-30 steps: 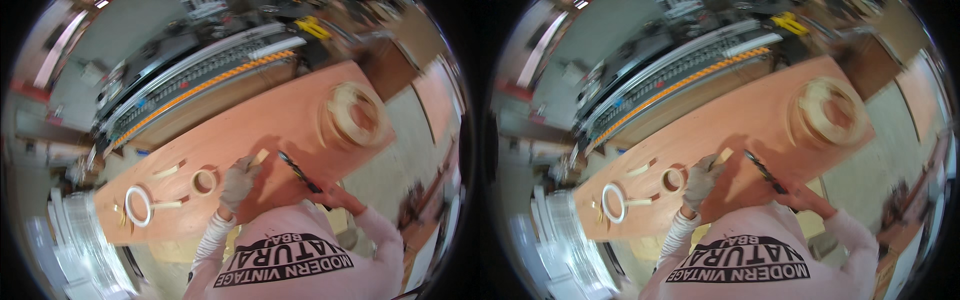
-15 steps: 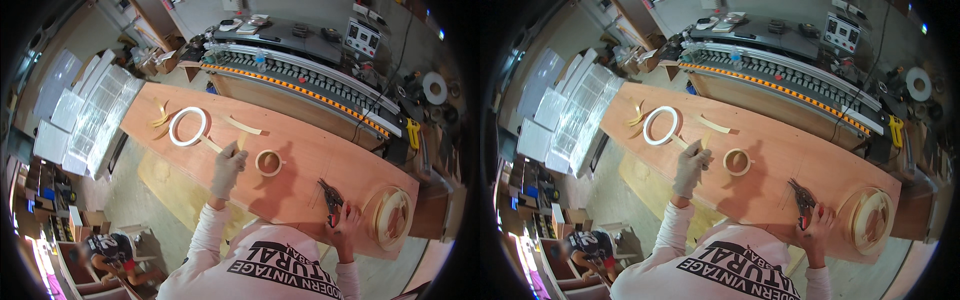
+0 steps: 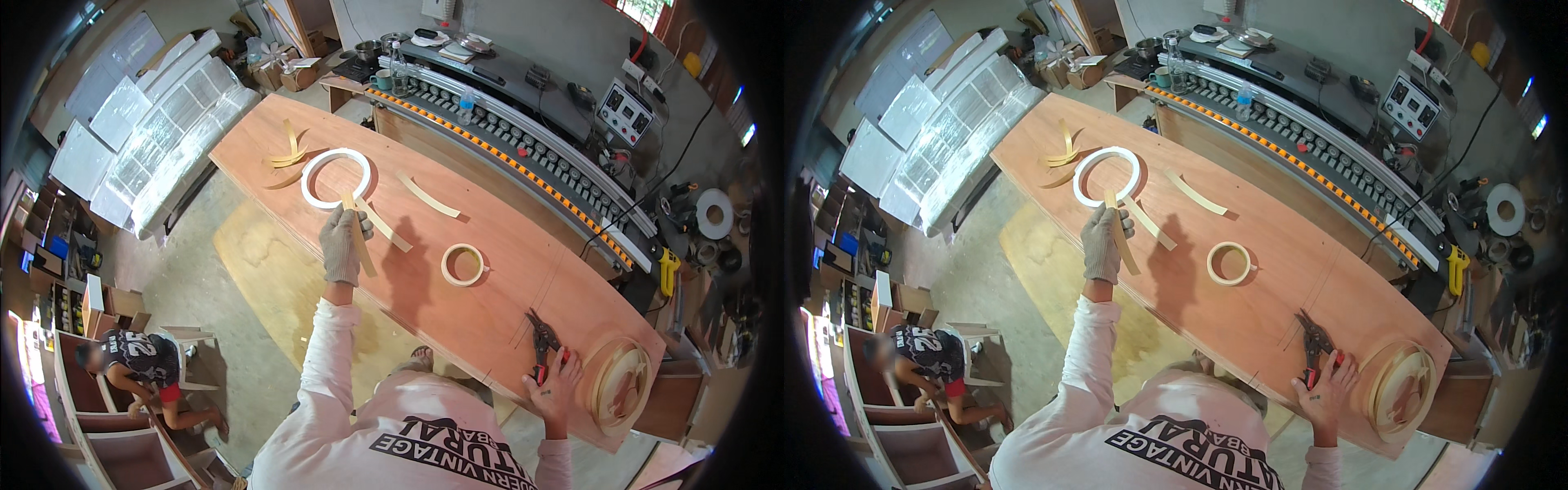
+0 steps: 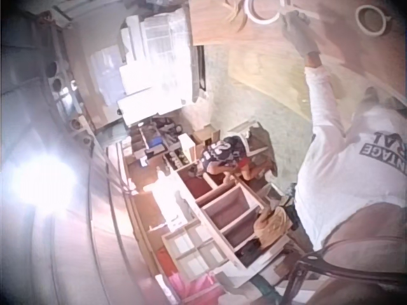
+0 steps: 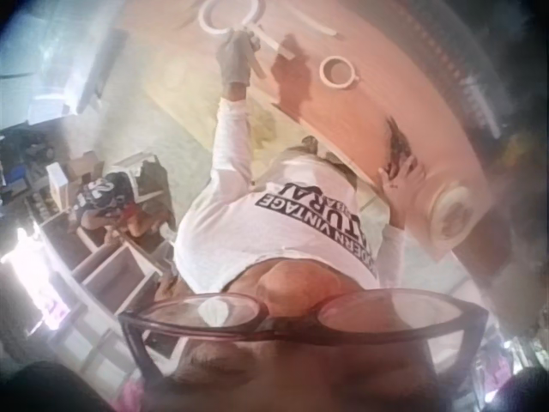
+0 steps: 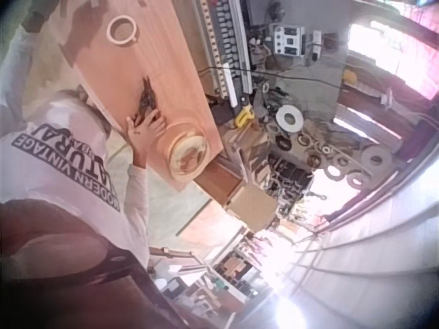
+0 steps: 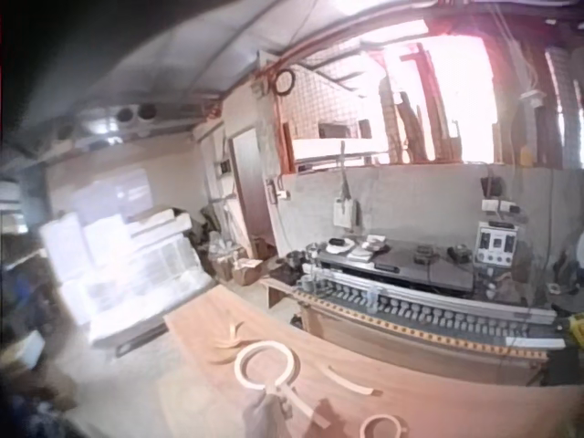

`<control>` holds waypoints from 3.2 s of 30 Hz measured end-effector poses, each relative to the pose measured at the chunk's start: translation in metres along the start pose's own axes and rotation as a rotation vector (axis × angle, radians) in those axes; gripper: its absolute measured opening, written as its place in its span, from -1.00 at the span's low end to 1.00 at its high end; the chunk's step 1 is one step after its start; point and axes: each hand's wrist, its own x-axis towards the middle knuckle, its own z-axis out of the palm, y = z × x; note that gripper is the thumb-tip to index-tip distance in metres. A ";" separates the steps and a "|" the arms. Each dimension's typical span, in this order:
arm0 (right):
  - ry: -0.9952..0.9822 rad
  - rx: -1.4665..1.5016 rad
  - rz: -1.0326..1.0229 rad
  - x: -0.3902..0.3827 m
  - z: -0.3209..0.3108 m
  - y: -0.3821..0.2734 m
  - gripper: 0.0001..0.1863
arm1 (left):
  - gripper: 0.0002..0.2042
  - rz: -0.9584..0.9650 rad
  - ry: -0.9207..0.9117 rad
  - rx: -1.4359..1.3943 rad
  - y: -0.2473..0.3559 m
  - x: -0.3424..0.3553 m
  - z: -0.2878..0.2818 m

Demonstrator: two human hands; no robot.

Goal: The person cuts thin strips of wood veneer into circular and curved shapes using shears on a wooden workbench. The person arranges the cut pieces into rings and curves, then briefly tests a strip against a drawer edge before returning to cut more veneer.

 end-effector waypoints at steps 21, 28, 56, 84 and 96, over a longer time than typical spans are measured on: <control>0.082 0.220 -0.654 0.051 -0.050 -0.160 -0.42 | -0.78 -0.097 0.181 0.231 0.027 -0.120 -0.074; 0.080 0.295 -1.213 0.112 -0.023 -0.334 -0.50 | -0.76 -0.123 0.199 0.243 0.051 -0.076 -0.120; 0.007 0.774 -0.111 0.205 0.043 -0.389 -0.60 | -0.51 1.015 -0.818 1.303 0.060 0.182 -0.135; -0.128 0.344 -0.309 0.178 0.005 -0.461 -0.37 | -0.66 0.894 -0.370 2.001 0.106 0.345 -0.215; -0.396 0.055 -0.364 0.213 0.009 -0.421 -0.62 | -0.52 1.018 -0.722 1.505 0.060 0.228 -0.159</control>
